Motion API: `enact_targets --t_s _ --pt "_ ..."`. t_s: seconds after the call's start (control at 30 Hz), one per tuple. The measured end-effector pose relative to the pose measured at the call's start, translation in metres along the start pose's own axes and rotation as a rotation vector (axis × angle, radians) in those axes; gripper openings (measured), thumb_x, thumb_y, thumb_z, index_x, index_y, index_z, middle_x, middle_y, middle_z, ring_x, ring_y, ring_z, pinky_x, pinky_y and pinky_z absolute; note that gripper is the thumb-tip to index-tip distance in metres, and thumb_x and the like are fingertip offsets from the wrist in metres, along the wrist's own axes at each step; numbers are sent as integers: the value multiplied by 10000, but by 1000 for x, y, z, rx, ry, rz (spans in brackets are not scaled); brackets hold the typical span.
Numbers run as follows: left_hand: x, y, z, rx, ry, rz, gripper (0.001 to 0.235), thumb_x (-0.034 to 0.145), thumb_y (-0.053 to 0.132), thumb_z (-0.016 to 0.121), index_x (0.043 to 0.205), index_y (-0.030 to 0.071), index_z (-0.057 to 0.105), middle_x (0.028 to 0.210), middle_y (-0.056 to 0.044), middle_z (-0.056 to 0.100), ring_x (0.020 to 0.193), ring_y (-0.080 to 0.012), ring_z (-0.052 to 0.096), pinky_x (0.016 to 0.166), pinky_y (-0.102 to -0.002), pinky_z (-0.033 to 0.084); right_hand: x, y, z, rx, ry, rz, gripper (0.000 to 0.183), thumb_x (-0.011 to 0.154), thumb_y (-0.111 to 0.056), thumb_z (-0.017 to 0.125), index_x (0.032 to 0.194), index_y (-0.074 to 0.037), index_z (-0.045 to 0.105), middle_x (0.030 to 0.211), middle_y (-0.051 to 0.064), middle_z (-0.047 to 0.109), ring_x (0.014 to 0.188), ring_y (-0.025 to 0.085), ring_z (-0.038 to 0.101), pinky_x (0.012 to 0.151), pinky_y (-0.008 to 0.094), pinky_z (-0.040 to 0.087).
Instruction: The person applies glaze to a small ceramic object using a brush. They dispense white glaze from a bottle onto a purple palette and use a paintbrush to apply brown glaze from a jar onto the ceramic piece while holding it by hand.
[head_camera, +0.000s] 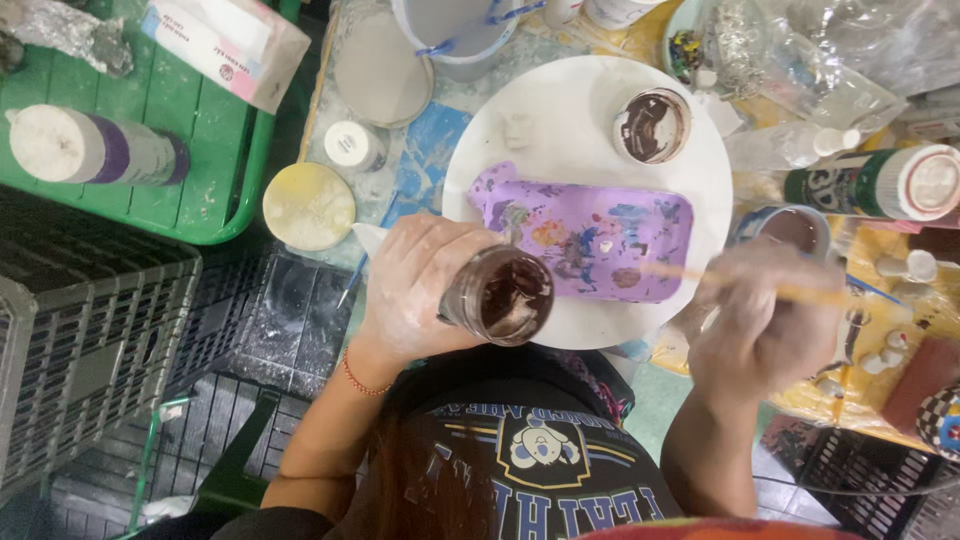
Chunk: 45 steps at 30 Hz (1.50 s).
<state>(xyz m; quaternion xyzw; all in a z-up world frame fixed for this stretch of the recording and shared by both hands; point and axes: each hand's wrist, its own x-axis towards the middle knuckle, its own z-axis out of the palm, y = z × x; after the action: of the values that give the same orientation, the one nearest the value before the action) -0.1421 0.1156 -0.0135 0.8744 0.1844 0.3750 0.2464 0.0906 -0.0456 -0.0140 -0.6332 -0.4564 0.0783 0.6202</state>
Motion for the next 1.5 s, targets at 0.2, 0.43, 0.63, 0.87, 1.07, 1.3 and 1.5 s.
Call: enact_targets --t_s 0.2,0.43,0.63,0.87,1.07,1.3,1.5 --pt "-3 -1 5 -20 -29 18 637 747 323 909 1246 64 609 1134 -83 676 999 -291 671 904 -426 523 -4 -45 30 40 -240 -111 214 1025 -194 677 1056 -55 518 851 94 643 750 202 648 666 297 511" --pt "-6 -1 6 -28 -30 38 608 805 337 881 1269 71 591 1178 -77 677 1044 -291 654 917 -438 505 -8 -56 37 -352 -315 -176 382 695 -167 975 974 -97 724 851 48 527 764 232 515 659 349 405" --pt "-7 -1 8 -39 -24 33 620 811 367 879 1274 71 592 1179 -78 671 1028 -293 650 912 -439 501 -6 -58 43 -391 -341 -203 380 725 -161 990 1006 -134 737 854 12 486 799 222 475 660 326 380" --pt "-7 -1 11 -39 -38 31 618 815 369 878 1279 72 599 1193 -75 663 1029 -287 646 911 -436 502 -3 -55 47 -389 -364 -210 362 738 -152 984 1001 -127 737 862 24 493 816 226 491 727 365 390" --pt "-8 -3 10 -55 -49 36 642 814 396 876 1283 63 590 1203 -81 659 1028 -296 641 909 -442 494 -8 -53 40 -327 -360 -93 322 741 -137 959 968 -116 731 874 29 509 829 206 496 682 314 383" --pt "-8 -3 8 -12 -35 16 583 809 322 894 1245 47 622 1183 -80 661 1030 -285 658 927 -431 515 -19 -47 30 124 -130 247 159 965 -130 750 907 -29 643 881 27 515 803 120 456 732 242 360" --pt "-11 3 -6 -44 -163 -42 624 735 334 926 1204 43 635 1136 -87 666 984 -278 662 879 -418 516 -22 -33 21 279 119 297 252 1035 -238 670 912 -46 563 895 18 516 803 120 480 719 235 398"
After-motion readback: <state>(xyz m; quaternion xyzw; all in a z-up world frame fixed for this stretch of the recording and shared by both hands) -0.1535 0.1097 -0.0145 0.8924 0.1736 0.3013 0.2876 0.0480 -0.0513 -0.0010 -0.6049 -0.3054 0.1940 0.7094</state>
